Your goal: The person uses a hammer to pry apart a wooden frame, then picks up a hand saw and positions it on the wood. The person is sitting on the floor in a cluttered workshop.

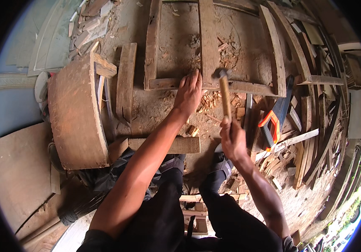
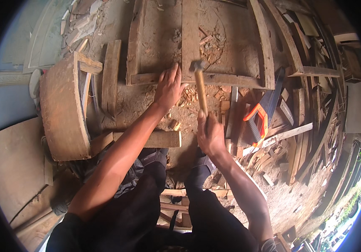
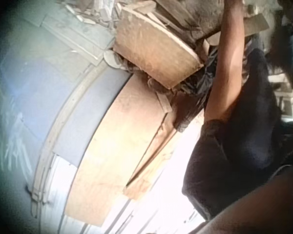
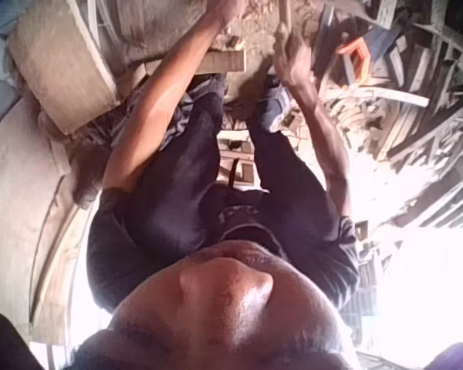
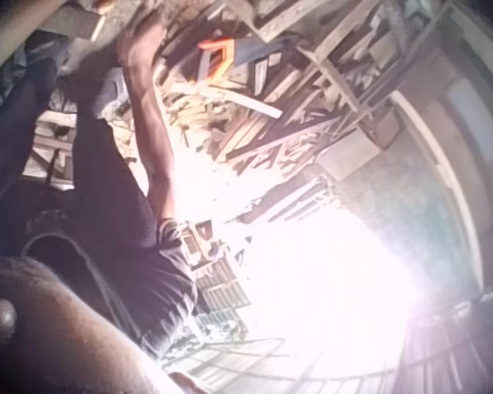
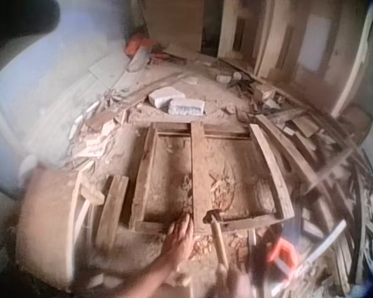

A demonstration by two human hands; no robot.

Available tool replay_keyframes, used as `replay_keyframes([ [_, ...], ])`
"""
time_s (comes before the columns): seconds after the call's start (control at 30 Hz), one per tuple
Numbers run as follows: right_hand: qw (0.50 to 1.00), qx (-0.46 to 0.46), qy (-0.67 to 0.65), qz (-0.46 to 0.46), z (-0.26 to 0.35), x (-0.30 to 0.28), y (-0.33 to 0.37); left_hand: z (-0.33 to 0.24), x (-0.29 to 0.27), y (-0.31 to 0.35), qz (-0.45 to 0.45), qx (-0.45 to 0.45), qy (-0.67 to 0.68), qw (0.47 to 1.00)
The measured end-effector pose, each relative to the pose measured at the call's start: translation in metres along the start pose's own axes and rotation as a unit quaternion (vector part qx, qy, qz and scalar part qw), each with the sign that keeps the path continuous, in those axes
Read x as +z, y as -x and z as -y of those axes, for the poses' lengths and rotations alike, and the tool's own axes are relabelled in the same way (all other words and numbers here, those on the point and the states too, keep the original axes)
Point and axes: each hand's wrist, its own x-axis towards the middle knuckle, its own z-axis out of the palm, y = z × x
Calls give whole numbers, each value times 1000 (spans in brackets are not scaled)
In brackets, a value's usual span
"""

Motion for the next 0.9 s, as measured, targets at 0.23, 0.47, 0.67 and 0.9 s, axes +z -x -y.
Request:
replay_keyframes([
  [0.23, 949, -296, -25, -106, -11, -13, -2, -6, 1, -2, 5, 3, -10, 1000],
  [0.47, 999, -19, -16, -44, -18, -13, 16, 3, -1, 4, -1, -1, -20, 1000],
  [0.67, 996, 5, 81, 34, -21, -3, 3, -4, 0, -2, -14, 6, -13, 1000],
  [0.9, 895, -379, -207, -112, -21, -6, 4, -4, 4, -2, -10, 13, -36, 999],
])
